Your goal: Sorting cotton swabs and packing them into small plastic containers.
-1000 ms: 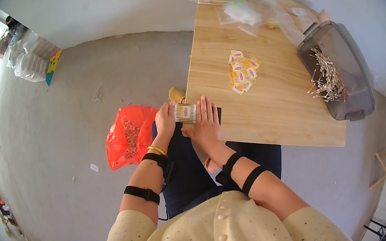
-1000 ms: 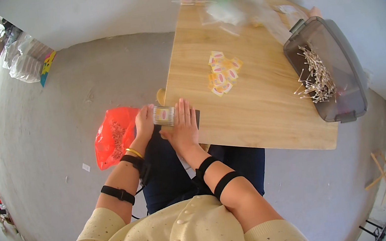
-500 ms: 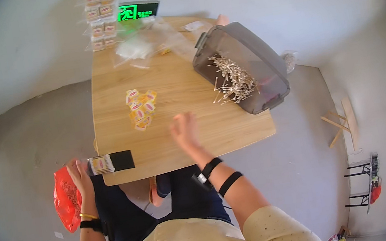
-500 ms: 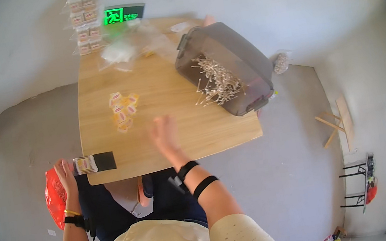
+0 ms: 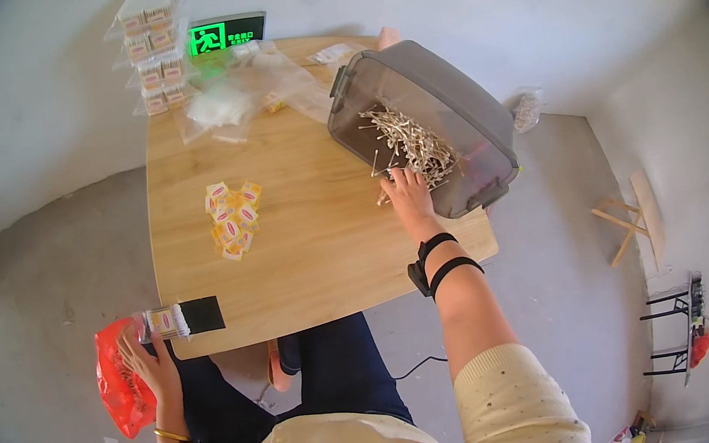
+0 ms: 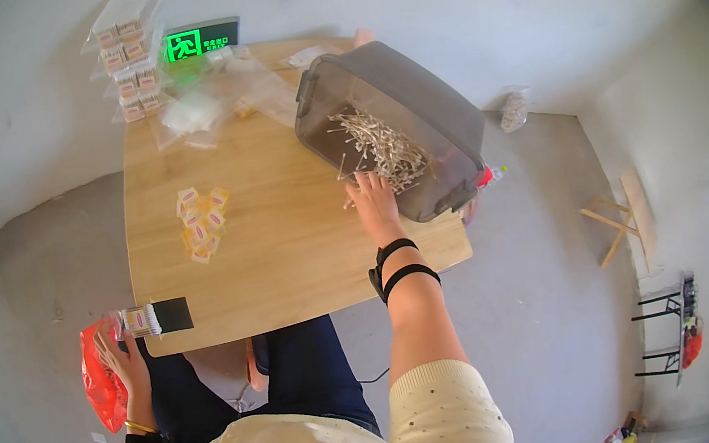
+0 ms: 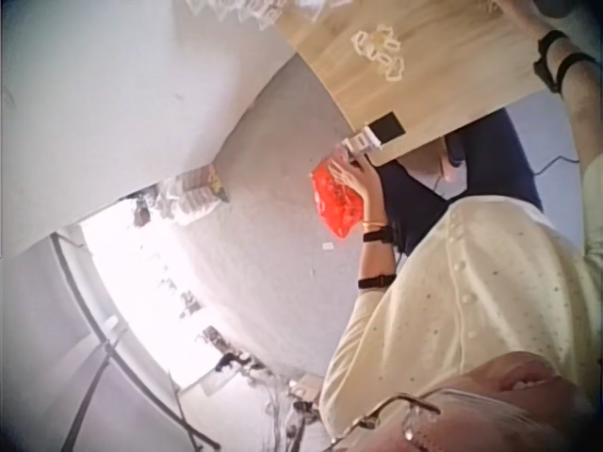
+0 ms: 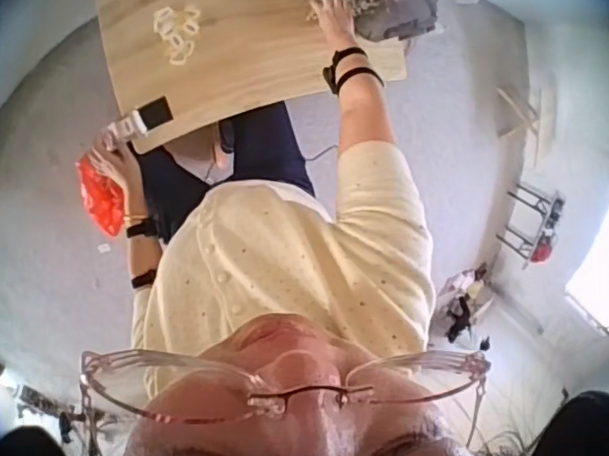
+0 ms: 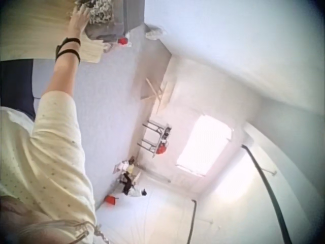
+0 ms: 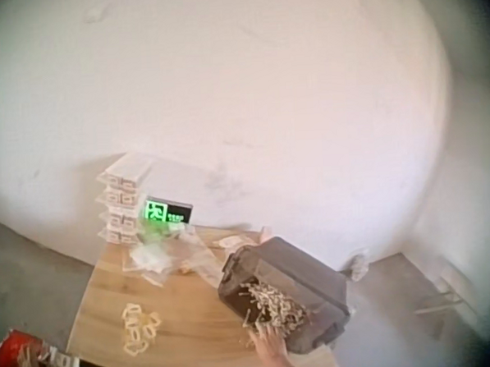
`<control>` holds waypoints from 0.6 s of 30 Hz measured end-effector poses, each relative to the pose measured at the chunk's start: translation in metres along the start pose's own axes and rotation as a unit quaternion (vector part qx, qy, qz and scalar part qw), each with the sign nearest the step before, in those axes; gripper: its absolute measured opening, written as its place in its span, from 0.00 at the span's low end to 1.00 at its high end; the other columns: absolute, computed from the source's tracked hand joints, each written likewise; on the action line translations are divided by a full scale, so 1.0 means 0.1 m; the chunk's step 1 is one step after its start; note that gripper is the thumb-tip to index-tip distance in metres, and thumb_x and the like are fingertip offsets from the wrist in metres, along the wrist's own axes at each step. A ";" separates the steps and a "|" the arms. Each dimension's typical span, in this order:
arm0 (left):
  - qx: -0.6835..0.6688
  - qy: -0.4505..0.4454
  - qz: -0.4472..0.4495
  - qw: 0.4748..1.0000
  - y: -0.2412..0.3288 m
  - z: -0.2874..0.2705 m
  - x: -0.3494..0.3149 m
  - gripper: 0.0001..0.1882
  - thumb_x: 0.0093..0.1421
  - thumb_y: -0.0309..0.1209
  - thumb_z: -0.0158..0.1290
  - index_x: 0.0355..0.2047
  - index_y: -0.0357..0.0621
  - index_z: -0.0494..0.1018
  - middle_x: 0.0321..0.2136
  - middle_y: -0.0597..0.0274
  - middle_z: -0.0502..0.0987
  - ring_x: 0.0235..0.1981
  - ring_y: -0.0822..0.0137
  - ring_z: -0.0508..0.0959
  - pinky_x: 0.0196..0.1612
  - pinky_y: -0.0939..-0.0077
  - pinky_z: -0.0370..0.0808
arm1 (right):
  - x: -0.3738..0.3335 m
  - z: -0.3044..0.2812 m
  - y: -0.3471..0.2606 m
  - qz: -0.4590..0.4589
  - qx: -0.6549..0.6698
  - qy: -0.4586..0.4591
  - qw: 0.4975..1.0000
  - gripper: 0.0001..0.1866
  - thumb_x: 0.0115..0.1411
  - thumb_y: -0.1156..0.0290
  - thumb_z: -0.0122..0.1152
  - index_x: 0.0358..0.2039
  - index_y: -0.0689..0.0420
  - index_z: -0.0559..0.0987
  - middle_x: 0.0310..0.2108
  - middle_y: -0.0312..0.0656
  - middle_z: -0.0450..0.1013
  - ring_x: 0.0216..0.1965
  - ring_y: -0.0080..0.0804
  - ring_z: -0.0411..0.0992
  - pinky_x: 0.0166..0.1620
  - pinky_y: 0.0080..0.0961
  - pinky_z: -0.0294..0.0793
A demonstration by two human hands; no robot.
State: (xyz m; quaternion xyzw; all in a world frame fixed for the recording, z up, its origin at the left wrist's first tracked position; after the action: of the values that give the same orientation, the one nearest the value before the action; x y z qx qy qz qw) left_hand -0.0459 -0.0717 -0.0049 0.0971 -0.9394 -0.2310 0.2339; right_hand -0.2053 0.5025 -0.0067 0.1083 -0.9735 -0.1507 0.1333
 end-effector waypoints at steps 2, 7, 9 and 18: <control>0.014 -0.010 0.006 1.000 0.03 -0.01 -0.03 0.18 0.67 0.32 0.54 0.55 0.42 0.68 0.53 0.51 0.70 0.58 0.48 0.68 0.62 0.51 0.60 | 0.06 0.08 0.04 -0.004 -0.013 -0.044 0.999 0.09 0.59 0.71 0.59 0.40 0.52 0.81 0.46 0.39 0.73 0.52 0.38 0.68 0.55 0.37 0.67; -0.010 -0.045 0.027 0.999 0.43 0.09 -0.06 0.17 0.63 0.29 0.55 0.52 0.43 0.69 0.53 0.51 0.71 0.58 0.47 0.68 0.62 0.51 0.60 | 0.24 0.05 -0.52 -0.065 0.044 -0.004 0.997 0.03 0.55 0.72 0.60 0.30 0.53 0.81 0.37 0.40 0.75 0.44 0.39 0.73 0.50 0.37 0.71; -0.048 -0.082 0.059 0.994 0.63 0.20 -0.05 0.18 0.60 0.27 0.56 0.51 0.44 0.70 0.53 0.52 0.71 0.58 0.46 0.69 0.63 0.49 0.61 | 0.23 0.03 -0.92 -0.069 0.081 0.030 0.994 0.02 0.55 0.70 0.61 0.28 0.53 0.77 0.36 0.38 0.72 0.43 0.39 0.73 0.47 0.37 0.73; -0.123 -0.307 0.183 0.926 1.97 1.07 -0.36 0.31 0.58 0.29 0.58 0.62 0.39 0.64 0.65 0.44 0.62 0.68 0.40 0.59 0.72 0.49 0.55 | -0.10 -0.63 -1.54 0.071 0.392 0.062 0.915 0.14 0.51 0.76 0.68 0.40 0.54 0.80 0.38 0.44 0.74 0.44 0.47 0.74 0.48 0.42 0.74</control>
State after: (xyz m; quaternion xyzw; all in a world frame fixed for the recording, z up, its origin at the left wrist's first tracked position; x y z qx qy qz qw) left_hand -0.0807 0.1524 -0.0090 -0.1815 -0.9308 -0.3169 -0.0173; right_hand -0.1515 0.3446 -0.0004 0.0913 -0.9495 0.2598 0.1507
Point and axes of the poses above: each hand's wrist, its own x-axis towards the middle knuckle, its own z-axis out of the palm, y = z × x, the point moved 10 cm from there along x, towards the middle knuckle
